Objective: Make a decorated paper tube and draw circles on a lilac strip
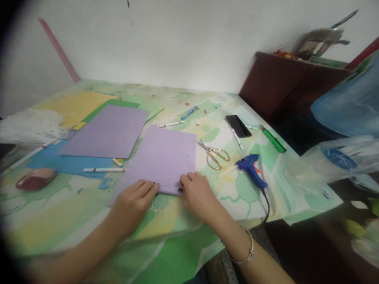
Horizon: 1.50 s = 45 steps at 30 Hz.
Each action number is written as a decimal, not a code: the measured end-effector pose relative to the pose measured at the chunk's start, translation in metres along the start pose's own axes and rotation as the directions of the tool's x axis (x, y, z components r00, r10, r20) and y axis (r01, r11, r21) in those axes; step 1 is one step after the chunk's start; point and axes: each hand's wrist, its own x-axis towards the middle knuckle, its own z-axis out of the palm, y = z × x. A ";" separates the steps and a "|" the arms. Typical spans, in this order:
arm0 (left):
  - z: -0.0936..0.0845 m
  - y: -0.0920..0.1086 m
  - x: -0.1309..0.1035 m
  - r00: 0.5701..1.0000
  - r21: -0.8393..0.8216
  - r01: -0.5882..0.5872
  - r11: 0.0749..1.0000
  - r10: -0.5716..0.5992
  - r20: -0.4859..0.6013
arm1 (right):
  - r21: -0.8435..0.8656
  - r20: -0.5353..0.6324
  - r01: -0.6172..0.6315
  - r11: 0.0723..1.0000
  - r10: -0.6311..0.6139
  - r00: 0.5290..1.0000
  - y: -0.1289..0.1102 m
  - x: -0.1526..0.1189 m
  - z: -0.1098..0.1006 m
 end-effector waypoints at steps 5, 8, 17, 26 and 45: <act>-0.001 0.026 0.006 0.994 0.244 0.104 0.964 -0.111 0.016 | 0.104 -0.091 0.112 0.988 -0.103 0.991 -0.003 -0.004 0.010; 0.002 0.034 0.008 0.984 0.267 0.174 0.948 -0.178 -0.013 | 0.123 -0.138 0.073 0.990 -0.056 0.989 -0.004 -0.006 0.015; 0.003 0.022 -0.001 0.980 0.143 0.185 0.972 -0.173 -0.094 | 0.124 0.006 -0.108 0.986 0.108 0.994 -0.012 0.004 0.001; 0.002 0.025 0.000 0.982 0.143 0.187 0.972 -0.185 -0.025 | 0.178 0.022 -0.104 0.978 0.102 0.995 -0.012 0.004 -0.003; 0.004 0.038 0.009 0.986 0.142 0.165 0.976 -0.160 -0.046 | 0.397 -0.398 0.175 0.901 -0.003 0.917 -0.002 -0.011 0.020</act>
